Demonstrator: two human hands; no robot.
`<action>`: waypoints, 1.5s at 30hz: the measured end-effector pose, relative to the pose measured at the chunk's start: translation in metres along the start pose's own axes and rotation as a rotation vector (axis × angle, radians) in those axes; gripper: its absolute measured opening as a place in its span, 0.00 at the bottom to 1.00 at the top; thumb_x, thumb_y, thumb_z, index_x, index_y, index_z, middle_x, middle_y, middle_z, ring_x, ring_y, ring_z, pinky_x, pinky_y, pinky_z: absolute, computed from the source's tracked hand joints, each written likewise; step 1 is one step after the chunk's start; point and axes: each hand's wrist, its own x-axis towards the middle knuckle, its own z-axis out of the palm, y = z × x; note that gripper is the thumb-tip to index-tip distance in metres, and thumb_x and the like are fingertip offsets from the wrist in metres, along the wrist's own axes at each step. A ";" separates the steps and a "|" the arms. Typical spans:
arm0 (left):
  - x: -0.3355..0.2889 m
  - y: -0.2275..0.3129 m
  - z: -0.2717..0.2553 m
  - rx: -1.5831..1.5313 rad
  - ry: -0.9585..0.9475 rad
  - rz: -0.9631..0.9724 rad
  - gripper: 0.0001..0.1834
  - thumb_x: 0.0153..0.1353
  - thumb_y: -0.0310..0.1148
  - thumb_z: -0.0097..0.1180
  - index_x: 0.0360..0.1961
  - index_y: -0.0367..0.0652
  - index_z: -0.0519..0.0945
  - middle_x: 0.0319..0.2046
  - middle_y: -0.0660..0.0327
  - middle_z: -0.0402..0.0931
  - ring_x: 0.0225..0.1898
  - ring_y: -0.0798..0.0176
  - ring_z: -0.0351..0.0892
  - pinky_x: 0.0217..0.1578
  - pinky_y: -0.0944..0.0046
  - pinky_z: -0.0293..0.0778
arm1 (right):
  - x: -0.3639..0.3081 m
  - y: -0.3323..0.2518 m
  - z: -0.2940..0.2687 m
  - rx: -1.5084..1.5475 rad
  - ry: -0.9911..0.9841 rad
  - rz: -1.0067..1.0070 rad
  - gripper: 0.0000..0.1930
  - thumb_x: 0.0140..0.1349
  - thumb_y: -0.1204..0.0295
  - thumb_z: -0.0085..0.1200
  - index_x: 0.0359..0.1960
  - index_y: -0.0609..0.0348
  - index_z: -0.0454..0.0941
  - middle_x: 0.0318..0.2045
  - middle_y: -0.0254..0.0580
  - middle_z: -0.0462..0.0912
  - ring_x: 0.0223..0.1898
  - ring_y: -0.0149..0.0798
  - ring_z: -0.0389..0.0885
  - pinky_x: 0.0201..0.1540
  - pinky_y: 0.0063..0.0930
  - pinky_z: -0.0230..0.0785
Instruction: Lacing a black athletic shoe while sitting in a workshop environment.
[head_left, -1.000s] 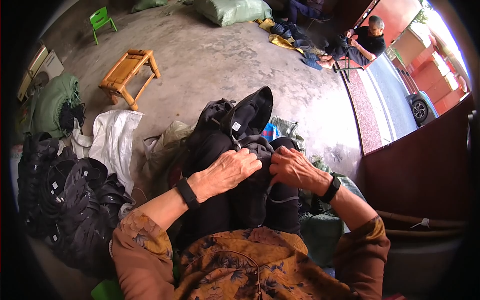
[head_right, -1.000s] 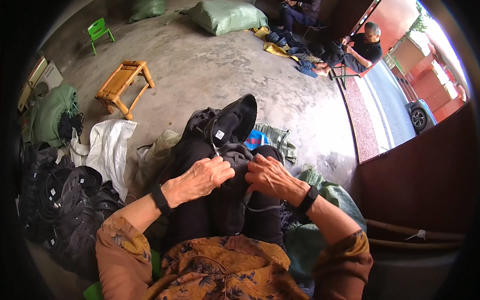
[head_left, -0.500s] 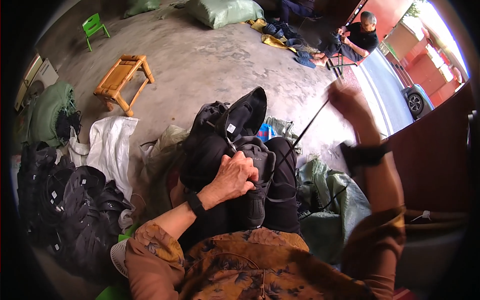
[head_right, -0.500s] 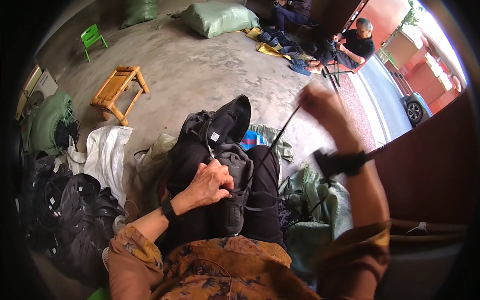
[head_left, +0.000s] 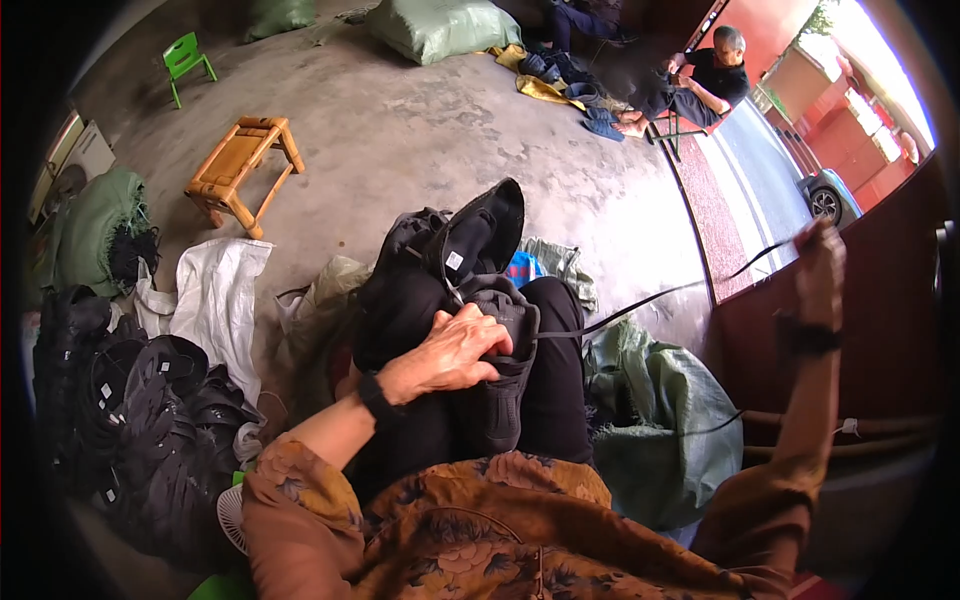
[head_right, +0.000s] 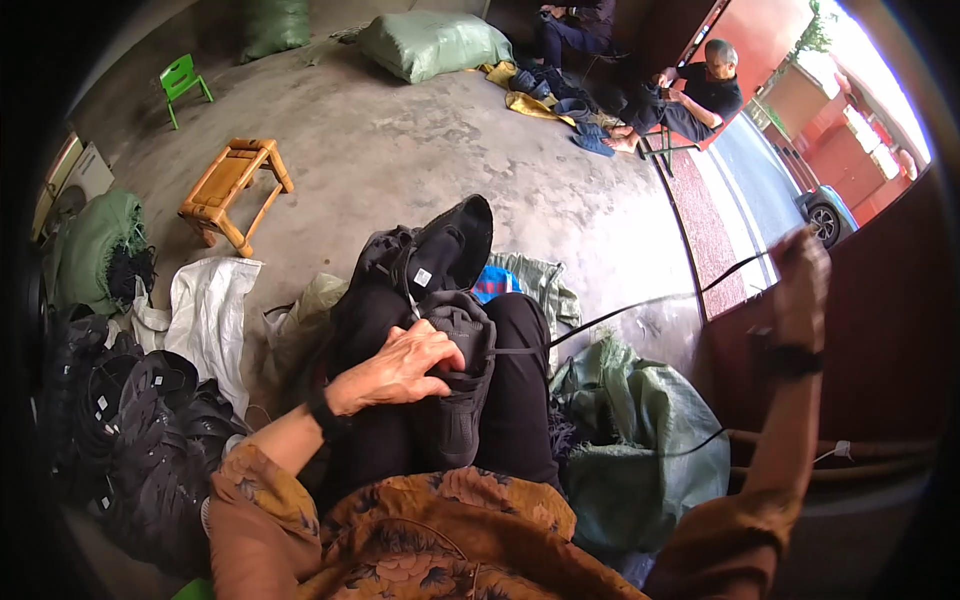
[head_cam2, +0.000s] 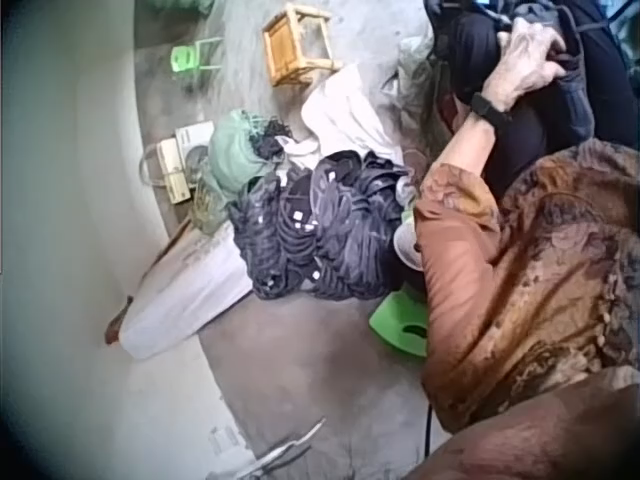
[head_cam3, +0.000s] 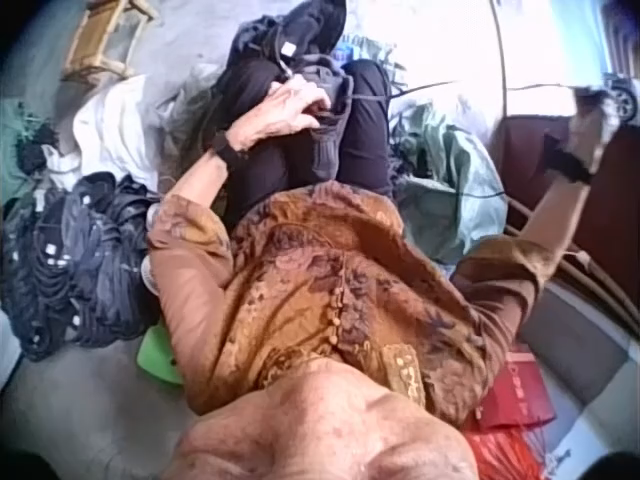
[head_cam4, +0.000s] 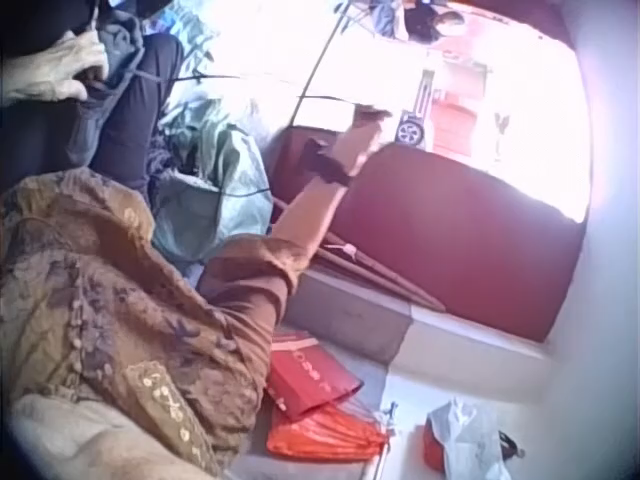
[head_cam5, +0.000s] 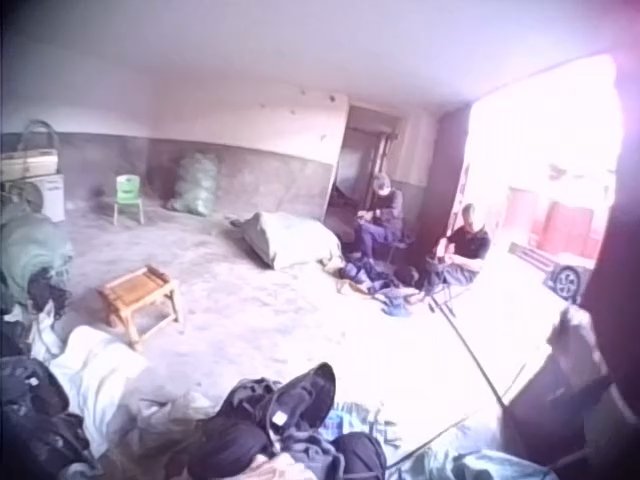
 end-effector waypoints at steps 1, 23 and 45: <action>-0.008 -0.009 -0.003 -0.097 -0.026 0.074 0.18 0.49 0.33 0.67 0.42 0.48 0.79 0.38 0.65 0.75 0.48 0.57 0.69 0.47 0.52 0.62 | -0.029 0.025 0.018 0.042 0.087 0.145 0.14 0.72 0.63 0.47 0.30 0.58 0.74 0.23 0.31 0.71 0.22 0.27 0.69 0.27 0.19 0.65; 0.002 -0.028 -0.001 0.219 -0.132 -0.096 0.12 0.57 0.38 0.61 0.28 0.39 0.81 0.30 0.57 0.76 0.41 0.56 0.76 0.39 0.56 0.72 | -0.257 0.061 0.277 -0.135 -0.646 0.505 0.09 0.67 0.75 0.53 0.45 0.65 0.74 0.27 0.41 0.83 0.27 0.29 0.82 0.31 0.23 0.76; -0.013 -0.024 0.015 -0.070 0.215 0.238 0.19 0.43 0.20 0.55 0.41 0.41 0.71 0.39 0.54 0.68 0.45 0.47 0.66 0.51 0.52 0.66 | 0.084 -0.088 -0.181 -0.100 0.000 0.042 0.15 0.71 0.70 0.47 0.53 0.67 0.75 0.41 0.43 0.82 0.42 0.33 0.81 0.43 0.24 0.74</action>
